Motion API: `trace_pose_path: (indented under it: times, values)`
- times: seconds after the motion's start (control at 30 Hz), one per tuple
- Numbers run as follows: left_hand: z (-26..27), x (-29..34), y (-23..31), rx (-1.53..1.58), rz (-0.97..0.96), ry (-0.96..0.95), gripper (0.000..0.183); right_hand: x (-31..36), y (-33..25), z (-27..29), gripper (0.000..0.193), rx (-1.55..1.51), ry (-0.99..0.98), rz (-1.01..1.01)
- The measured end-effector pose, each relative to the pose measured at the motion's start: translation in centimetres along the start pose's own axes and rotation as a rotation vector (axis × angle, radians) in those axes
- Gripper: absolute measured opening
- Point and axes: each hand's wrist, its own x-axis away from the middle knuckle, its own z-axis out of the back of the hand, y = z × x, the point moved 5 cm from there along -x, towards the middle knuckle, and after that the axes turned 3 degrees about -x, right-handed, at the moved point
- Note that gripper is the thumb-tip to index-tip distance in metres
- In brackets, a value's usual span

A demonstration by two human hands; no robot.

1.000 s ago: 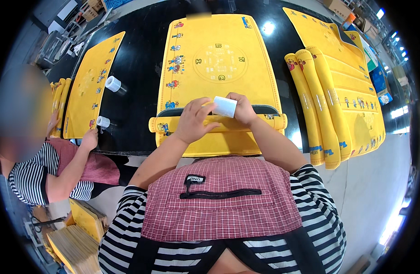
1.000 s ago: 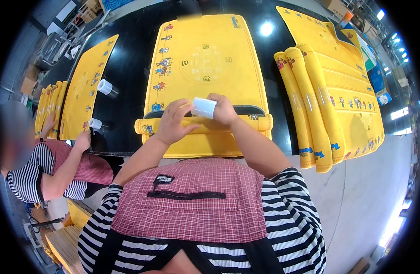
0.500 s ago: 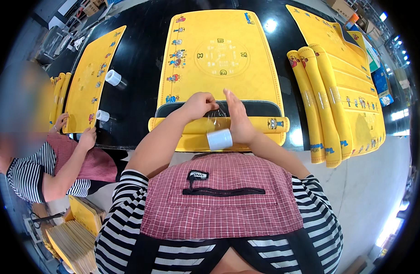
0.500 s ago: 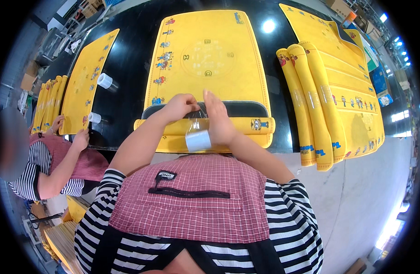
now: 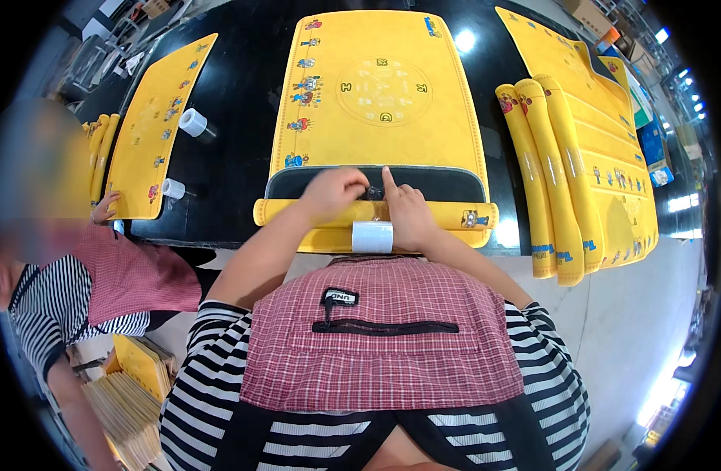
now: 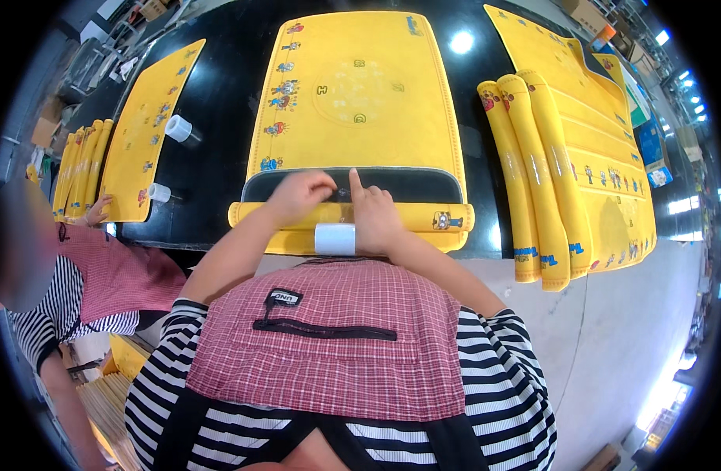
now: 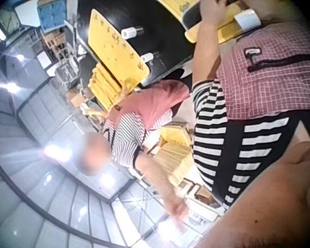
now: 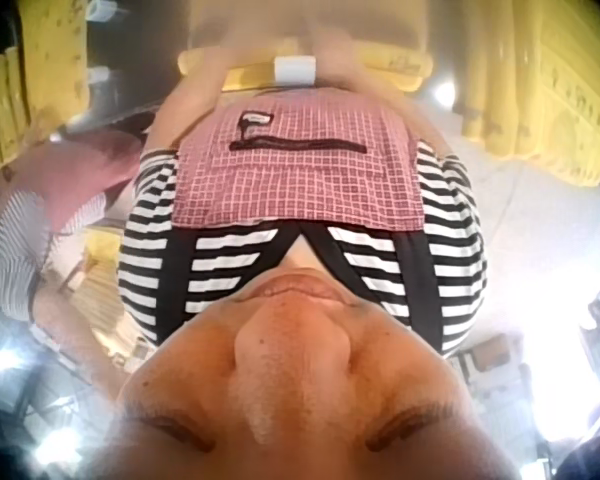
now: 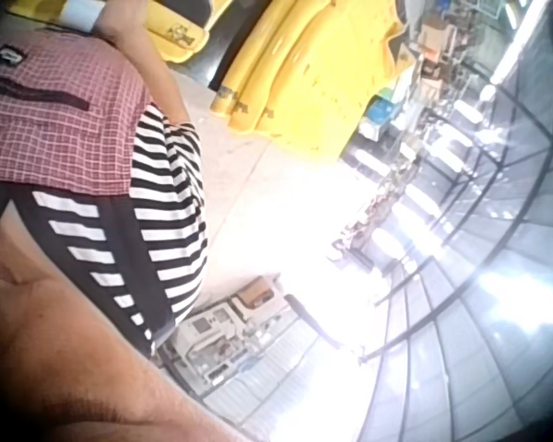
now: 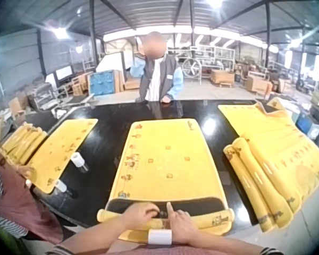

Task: The person rolls yellow foam mats tightly and secures them with clear tape. They place the finished rolls onto a growing stack on the table.

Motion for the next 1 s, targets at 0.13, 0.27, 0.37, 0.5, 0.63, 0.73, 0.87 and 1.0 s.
trace_pose_path:
  times: [0.13,0.27,0.37,0.5,0.63,0.73,0.87,1.0]
  values:
    - [-0.4,4.2,3.5,-0.333,-0.193,0.365,0.024,-0.7,1.6,-0.8,0.111,0.021,0.132,0.125]
    - [-1.0,4.6,3.8,-0.186,-0.044,0.112,0.04,-1.2,2.3,0.7,0.112,-0.152,0.025,-0.097]
    - [-3.7,6.6,0.8,-0.397,-0.251,0.34,0.065,-2.7,2.5,0.3,0.116,-0.125,0.004,-0.163]
    - [-3.6,3.9,-0.7,-0.485,-0.076,0.116,0.078,-3.7,2.8,1.3,0.107,-0.084,0.152,0.074]
    - [-1.2,0.2,-0.9,-0.517,0.049,-0.045,0.094,-5.8,3.5,3.1,0.072,-0.224,0.305,0.397]
    - [-0.3,-2.0,-1.9,-0.599,0.099,-0.168,0.096,-5.3,3.8,2.6,0.045,-0.206,0.33,0.538]
    - [-0.2,-4.6,-4.0,-0.481,0.132,-0.293,0.092,-1.9,0.4,0.6,0.044,-0.095,0.493,0.675]
    - [0.3,-6.8,-5.2,-0.353,0.074,-0.398,0.093,-3.2,1.8,0.1,0.044,-0.066,0.5,0.511]
